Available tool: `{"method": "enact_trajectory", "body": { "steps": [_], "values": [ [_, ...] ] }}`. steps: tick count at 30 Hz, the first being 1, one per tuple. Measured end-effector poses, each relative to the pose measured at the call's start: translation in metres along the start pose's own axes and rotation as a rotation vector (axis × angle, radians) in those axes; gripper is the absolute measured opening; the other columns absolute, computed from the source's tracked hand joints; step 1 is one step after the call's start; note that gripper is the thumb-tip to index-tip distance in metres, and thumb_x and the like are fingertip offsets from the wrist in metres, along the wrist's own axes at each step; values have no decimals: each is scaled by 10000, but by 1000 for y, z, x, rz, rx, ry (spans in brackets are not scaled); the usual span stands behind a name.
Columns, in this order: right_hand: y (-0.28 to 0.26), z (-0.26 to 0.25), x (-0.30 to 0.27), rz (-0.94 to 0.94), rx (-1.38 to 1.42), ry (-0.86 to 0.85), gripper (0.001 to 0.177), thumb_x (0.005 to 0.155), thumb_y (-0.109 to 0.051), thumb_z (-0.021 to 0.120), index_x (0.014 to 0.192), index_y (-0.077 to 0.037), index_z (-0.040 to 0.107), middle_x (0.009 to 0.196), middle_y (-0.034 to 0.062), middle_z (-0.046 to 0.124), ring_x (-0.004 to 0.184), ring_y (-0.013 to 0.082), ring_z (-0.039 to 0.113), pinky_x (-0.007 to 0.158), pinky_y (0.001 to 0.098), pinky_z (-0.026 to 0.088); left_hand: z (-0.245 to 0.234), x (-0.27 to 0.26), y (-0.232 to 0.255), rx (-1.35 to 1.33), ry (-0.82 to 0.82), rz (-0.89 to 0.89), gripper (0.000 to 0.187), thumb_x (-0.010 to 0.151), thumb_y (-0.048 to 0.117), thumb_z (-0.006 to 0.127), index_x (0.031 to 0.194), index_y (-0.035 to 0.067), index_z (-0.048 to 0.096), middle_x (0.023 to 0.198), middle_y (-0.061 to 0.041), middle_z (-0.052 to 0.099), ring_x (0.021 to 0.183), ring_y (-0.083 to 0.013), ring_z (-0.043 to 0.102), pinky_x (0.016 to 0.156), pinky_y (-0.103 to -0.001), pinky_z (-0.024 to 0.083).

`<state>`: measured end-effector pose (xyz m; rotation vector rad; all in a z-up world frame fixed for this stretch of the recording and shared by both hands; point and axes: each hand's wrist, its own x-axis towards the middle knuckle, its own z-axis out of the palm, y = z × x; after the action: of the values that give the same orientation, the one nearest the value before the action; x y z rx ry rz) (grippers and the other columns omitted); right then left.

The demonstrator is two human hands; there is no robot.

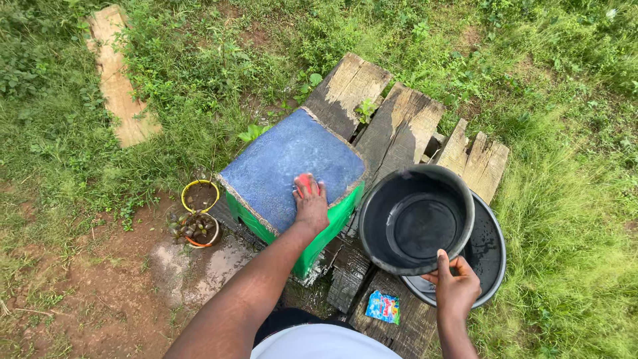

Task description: The person scrubs the top of a green stool using a small red brush and soapy water, then rinses a black bowl and the stool using water from a larger bucket.

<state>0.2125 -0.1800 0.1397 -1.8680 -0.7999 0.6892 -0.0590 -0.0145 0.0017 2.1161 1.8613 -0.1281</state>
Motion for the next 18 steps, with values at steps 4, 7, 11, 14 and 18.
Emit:
{"method": "enact_trajectory", "body": {
  "steps": [4,7,11,14,18],
  "values": [
    [42,-26,7,41,33,44,398,1033,-180,684,716,21,553,643,124,632,549,195,680,495,317,558,34,20,-12,-8,93,32,685,865,89,610,1519,32,417,1631,-329,162,1436,-658,156,1131,-676,321],
    [59,-41,15,116,59,44,386,1020,-196,675,721,15,551,645,117,646,543,205,699,469,318,536,44,32,-22,-61,91,70,533,891,45,561,1420,6,515,1606,-356,252,1431,-648,234,1151,-614,362],
    [72,-55,23,113,106,48,408,1031,-202,674,719,26,544,643,127,636,555,208,694,482,312,562,23,33,-31,-164,197,82,441,872,7,533,1307,-45,588,1539,-350,402,1365,-564,428,1144,-553,413],
    [82,-65,33,142,101,45,405,1036,-203,668,723,20,538,656,123,634,563,211,695,481,316,554,-16,27,-28,-247,248,78,449,846,-21,517,1289,-51,587,1486,-337,449,1286,-552,495,1094,-538,431],
    [93,-73,54,119,168,20,409,1041,-203,670,718,13,544,664,110,617,562,191,661,501,317,593,-72,17,-21,-257,305,50,377,879,-18,504,1241,-60,604,1454,-327,505,1252,-521,544,1092,-527,451]
  ]
}}
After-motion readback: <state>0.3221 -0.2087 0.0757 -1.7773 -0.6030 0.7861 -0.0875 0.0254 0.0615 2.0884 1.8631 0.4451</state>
